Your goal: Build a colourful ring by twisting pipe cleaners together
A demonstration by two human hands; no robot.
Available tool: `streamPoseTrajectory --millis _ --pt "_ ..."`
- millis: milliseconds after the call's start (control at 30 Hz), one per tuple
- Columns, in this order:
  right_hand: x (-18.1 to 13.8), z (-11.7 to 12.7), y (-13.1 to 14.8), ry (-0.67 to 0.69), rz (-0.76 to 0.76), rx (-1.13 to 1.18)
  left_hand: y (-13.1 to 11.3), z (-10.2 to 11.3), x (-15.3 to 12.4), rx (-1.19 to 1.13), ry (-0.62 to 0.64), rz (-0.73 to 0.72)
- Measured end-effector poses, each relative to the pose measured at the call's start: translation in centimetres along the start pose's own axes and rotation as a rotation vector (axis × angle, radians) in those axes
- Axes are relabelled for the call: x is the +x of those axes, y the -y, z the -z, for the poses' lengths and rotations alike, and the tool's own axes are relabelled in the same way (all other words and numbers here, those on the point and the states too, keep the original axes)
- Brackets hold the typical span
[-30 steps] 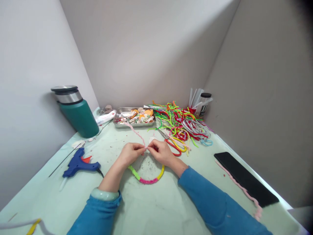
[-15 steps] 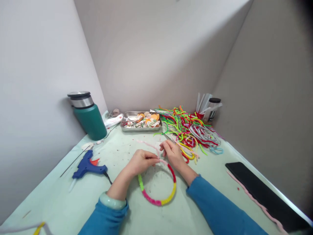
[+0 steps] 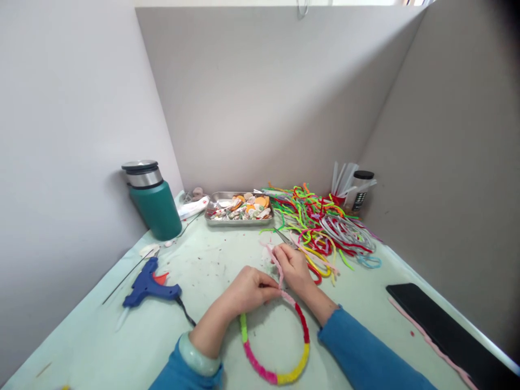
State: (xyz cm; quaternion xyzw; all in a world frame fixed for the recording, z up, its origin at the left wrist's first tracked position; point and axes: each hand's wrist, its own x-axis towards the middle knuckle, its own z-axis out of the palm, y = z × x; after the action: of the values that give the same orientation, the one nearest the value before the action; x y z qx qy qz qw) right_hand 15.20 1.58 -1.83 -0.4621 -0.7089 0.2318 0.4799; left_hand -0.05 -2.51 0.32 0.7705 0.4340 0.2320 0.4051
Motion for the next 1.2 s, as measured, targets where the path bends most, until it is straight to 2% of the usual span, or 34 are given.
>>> streamPoseTrajectory --millis 167,300,467,867,1033,1200 --pt "-0.1 0.1 0.1 0.092 -0.012 0.099 0.6 0.5 0.3 -0.022 -0.106 0.086" --pt "-0.1 0.1 0.4 0.198 -0.033 0.215 1.3 1.3 0.4 0.037 -0.253 0.173" --pt "-0.1 -0.2 0.2 0.237 0.029 0.132 2.0 1.9 0.6 0.058 -0.394 0.238" --pt "-0.1 -0.5 0.1 0.208 0.072 0.111 3.1 1.9 1.0 0.038 -0.401 0.227" --pt "-0.1 -0.4 0.2 0.204 0.074 0.106 2.7 2.0 0.8 0.046 -0.436 0.209" --pt "-0.1 -0.5 0.2 0.213 0.096 0.095 2.1 2.1 0.7 0.076 -0.444 0.264"
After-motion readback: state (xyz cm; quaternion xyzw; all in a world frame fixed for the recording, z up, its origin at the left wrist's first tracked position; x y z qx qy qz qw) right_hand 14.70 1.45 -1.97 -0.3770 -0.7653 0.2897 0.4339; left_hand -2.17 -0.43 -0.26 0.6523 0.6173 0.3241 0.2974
